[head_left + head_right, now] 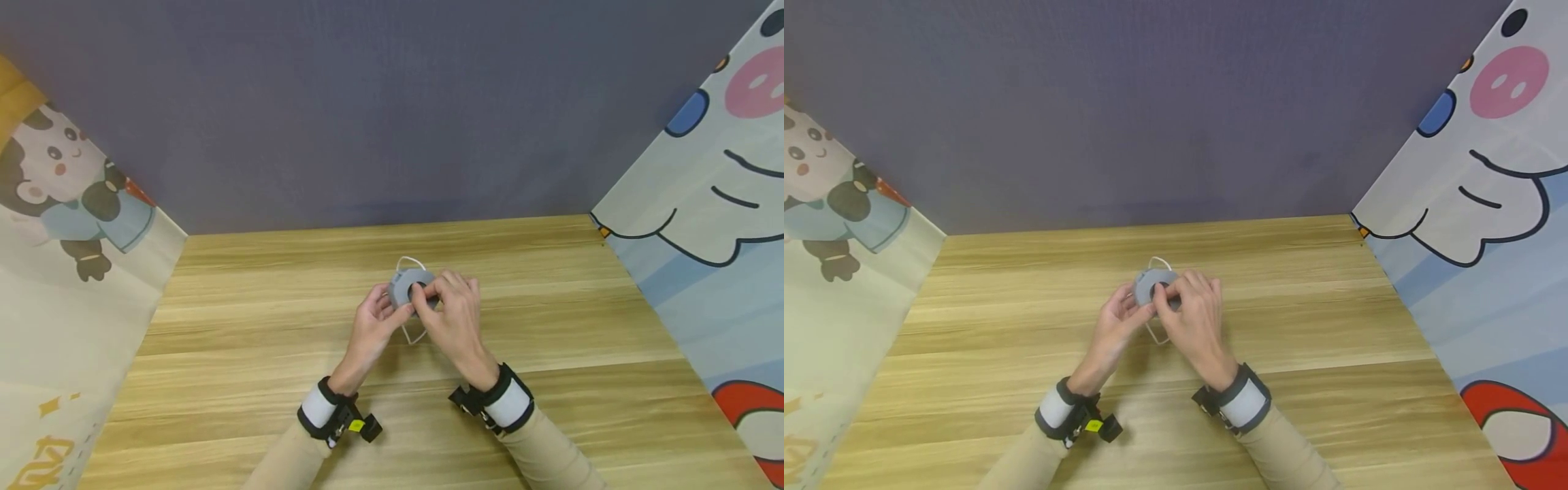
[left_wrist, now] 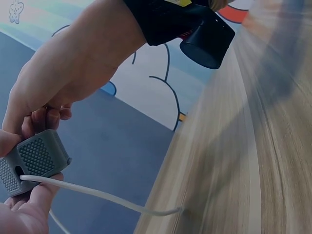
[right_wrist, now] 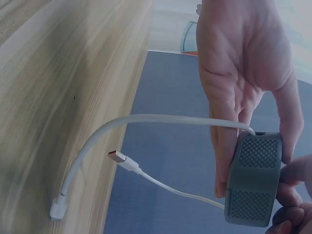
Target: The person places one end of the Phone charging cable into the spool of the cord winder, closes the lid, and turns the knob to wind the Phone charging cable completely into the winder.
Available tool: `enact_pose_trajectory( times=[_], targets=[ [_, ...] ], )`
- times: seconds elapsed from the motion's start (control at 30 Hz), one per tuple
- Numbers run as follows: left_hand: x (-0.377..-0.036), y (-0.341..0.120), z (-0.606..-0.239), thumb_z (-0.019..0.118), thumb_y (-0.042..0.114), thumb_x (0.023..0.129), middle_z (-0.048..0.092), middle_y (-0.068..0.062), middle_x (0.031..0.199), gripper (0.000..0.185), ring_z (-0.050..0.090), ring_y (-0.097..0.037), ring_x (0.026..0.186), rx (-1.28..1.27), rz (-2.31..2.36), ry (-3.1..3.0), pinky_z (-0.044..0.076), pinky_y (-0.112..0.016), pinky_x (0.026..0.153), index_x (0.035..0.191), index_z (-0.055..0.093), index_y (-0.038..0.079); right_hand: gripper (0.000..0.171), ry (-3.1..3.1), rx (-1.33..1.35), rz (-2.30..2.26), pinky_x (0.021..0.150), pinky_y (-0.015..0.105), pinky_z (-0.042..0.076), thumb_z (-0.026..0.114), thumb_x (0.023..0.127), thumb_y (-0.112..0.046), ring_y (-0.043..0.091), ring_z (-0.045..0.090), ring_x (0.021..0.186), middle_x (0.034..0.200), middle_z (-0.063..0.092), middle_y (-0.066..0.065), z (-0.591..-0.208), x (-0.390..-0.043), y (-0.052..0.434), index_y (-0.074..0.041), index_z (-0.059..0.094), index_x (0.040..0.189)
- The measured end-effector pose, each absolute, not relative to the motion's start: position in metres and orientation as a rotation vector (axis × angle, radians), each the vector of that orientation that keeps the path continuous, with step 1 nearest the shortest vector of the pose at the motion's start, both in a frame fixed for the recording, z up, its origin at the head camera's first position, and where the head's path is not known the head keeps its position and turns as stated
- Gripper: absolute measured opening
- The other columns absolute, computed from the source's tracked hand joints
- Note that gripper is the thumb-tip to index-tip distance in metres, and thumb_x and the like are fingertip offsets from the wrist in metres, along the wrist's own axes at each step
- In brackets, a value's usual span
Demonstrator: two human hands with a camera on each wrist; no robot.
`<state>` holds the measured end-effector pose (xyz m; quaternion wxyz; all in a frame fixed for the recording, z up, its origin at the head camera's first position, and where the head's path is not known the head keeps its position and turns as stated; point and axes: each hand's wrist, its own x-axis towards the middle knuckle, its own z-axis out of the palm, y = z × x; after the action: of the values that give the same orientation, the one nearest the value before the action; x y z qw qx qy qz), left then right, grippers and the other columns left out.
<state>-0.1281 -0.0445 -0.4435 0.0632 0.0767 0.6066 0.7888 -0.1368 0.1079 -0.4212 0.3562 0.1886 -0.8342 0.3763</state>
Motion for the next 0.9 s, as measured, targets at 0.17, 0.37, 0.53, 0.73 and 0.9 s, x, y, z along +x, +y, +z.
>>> enact_pose_trajectory(
  times=[0.17, 0.37, 0.53, 0.73, 0.9],
  targets=[
    [-0.128, -0.043, -0.445, 0.067, 0.0, 0.093, 0.062, -0.032, 0.133, 0.049, 0.069, -0.024, 0.114, 0.218, 2.409, 1.828, 0.058, -0.027, 0.094, 0.137, 0.049, -0.01, 0.024, -2.164, 0.47, 0.978, 0.069, 0.041, 0.031, 0.075, 0.087, -0.006, 0.023, 0.051, 0.06, 0.064, 0.056, 0.005, -0.422, -0.136, 0.106, -0.007, 0.062, 0.067],
    [-0.128, -0.042, -0.447, 0.067, 0.002, 0.094, 0.064, -0.032, 0.13, 0.047, 0.071, -0.021, 0.11, 0.23, 2.42, 1.845, 0.059, -0.026, 0.093, 0.136, 0.049, -0.01, 0.025, -2.175, 0.456, 0.971, 0.068, 0.039, 0.029, 0.074, 0.087, -0.007, 0.022, 0.048, 0.059, 0.063, 0.055, 0.005, -0.42, -0.135, 0.105, -0.007, 0.062, 0.066],
    [-0.128, -0.043, -0.446, 0.067, 0.0, 0.094, 0.066, -0.033, 0.126, 0.046, 0.073, -0.016, 0.104, 0.214, 2.434, 1.837, 0.059, -0.025, 0.09, 0.135, 0.049, -0.012, 0.024, -2.17, 0.478, 0.952, 0.068, 0.04, 0.03, 0.075, 0.087, -0.008, 0.021, 0.051, 0.061, 0.065, 0.056, 0.005, -0.422, -0.137, 0.106, -0.007, 0.062, 0.066],
    [-0.13, -0.046, -0.445, 0.067, 0.003, 0.093, 0.069, -0.031, 0.121, 0.048, 0.074, -0.013, 0.097, 0.177, 2.404, 1.849, 0.06, -0.025, 0.088, 0.137, 0.051, -0.011, 0.022, -2.168, 0.554, 0.909, 0.069, 0.04, 0.032, 0.074, 0.088, -0.01, 0.021, 0.05, 0.065, 0.07, 0.056, 0.005, -0.422, -0.139, 0.111, -0.007, 0.062, 0.07],
    [-0.132, -0.053, -0.445, 0.067, 0.007, 0.094, 0.069, -0.029, 0.123, 0.05, 0.074, -0.015, 0.099, 0.183, 2.346, 1.878, 0.06, -0.027, 0.09, 0.14, 0.053, -0.008, 0.012, -2.174, 0.707, 0.878, 0.071, 0.04, 0.034, 0.076, 0.089, -0.012, 0.022, 0.053, 0.073, 0.08, 0.058, 0.006, -0.419, -0.143, 0.121, -0.006, 0.068, 0.083]
  ],
)
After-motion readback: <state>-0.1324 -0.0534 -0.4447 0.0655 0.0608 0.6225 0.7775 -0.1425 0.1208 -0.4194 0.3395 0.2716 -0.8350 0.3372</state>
